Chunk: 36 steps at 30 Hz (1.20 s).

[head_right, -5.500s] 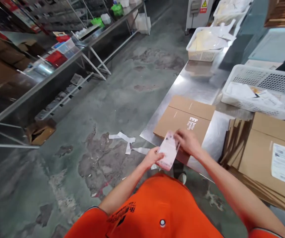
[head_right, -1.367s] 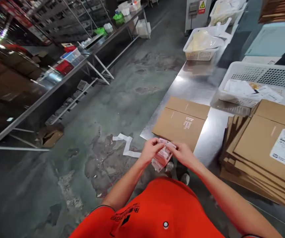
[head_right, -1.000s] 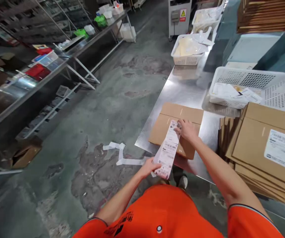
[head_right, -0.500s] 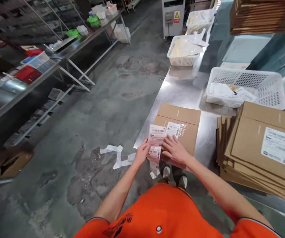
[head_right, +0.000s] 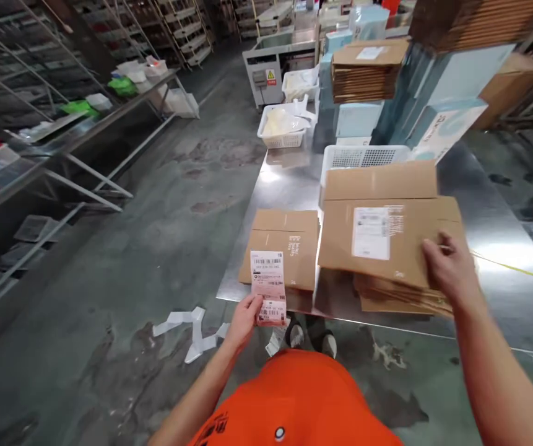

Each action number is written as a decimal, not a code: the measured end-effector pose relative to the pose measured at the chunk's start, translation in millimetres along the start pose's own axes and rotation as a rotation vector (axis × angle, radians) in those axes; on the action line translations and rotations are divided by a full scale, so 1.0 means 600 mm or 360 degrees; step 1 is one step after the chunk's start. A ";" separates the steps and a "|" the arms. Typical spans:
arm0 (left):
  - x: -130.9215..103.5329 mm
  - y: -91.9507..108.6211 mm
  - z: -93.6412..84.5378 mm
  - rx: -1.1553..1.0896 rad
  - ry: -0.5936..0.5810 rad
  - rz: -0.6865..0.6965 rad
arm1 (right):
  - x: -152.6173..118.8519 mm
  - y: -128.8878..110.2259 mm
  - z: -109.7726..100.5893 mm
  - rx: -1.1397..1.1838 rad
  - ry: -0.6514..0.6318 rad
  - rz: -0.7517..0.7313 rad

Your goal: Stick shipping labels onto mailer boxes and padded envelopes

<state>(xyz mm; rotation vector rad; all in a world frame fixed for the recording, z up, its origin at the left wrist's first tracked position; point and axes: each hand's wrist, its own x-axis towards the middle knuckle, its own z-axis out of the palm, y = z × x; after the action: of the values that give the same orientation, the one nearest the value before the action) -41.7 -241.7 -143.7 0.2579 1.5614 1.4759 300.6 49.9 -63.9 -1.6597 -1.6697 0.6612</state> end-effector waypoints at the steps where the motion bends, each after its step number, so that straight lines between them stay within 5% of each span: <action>1: -0.004 0.000 0.014 0.0025 -0.0056 -0.0028 | 0.027 0.021 -0.042 -0.0125 0.0031 0.0055; 3: -0.016 -0.002 0.041 0.0046 -0.0168 -0.0083 | 0.061 0.041 -0.091 -0.0398 0.0029 0.0093; 5: -0.029 -0.004 0.062 0.0080 -0.0251 -0.0119 | 0.056 0.022 -0.083 -0.0531 0.0044 -0.0181; 7: -0.040 -0.005 0.075 0.0152 -0.0302 -0.0108 | 0.011 -0.034 -0.025 -0.0387 -0.0062 -0.0628; 10: -0.050 -0.005 0.074 0.0263 -0.0362 -0.0045 | -0.088 -0.136 0.103 0.0138 -0.1088 -0.0793; 12: -0.052 0.003 0.061 0.0301 -0.0384 -0.0017 | -0.148 -0.184 0.180 0.0294 -0.1574 -0.0742; 15: -0.045 0.028 0.037 0.0241 -0.0282 0.0115 | -0.208 -0.207 0.257 0.0286 -0.1789 -0.0619; 18: -0.020 0.055 0.022 0.0198 -0.0088 0.0236 | -0.239 -0.206 0.290 0.0330 -0.1900 -0.0622; 22: 0.036 0.057 0.016 0.0376 0.0086 0.0153 | -0.248 -0.206 0.316 0.0294 -0.1692 -0.0753; 27: 0.083 0.002 -0.012 0.0376 0.0105 -0.0026 | -0.193 -0.209 0.400 -0.0053 -0.1465 -0.0950; 31: 0.057 -0.060 -0.062 0.0289 -0.0019 -0.0317 | -0.112 -0.227 0.469 -0.0567 -0.1125 -0.1144; 36: -0.002 -0.097 -0.132 0.0355 0.0003 -0.0415 | -0.077 -0.238 0.497 -0.0879 -0.0919 -0.1219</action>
<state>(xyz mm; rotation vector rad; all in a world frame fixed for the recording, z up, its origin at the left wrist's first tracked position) -73.2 -310.2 -206.3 0.1735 1.6930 1.1031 -21.0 28.3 -150.3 -1.0090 -2.8762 0.3026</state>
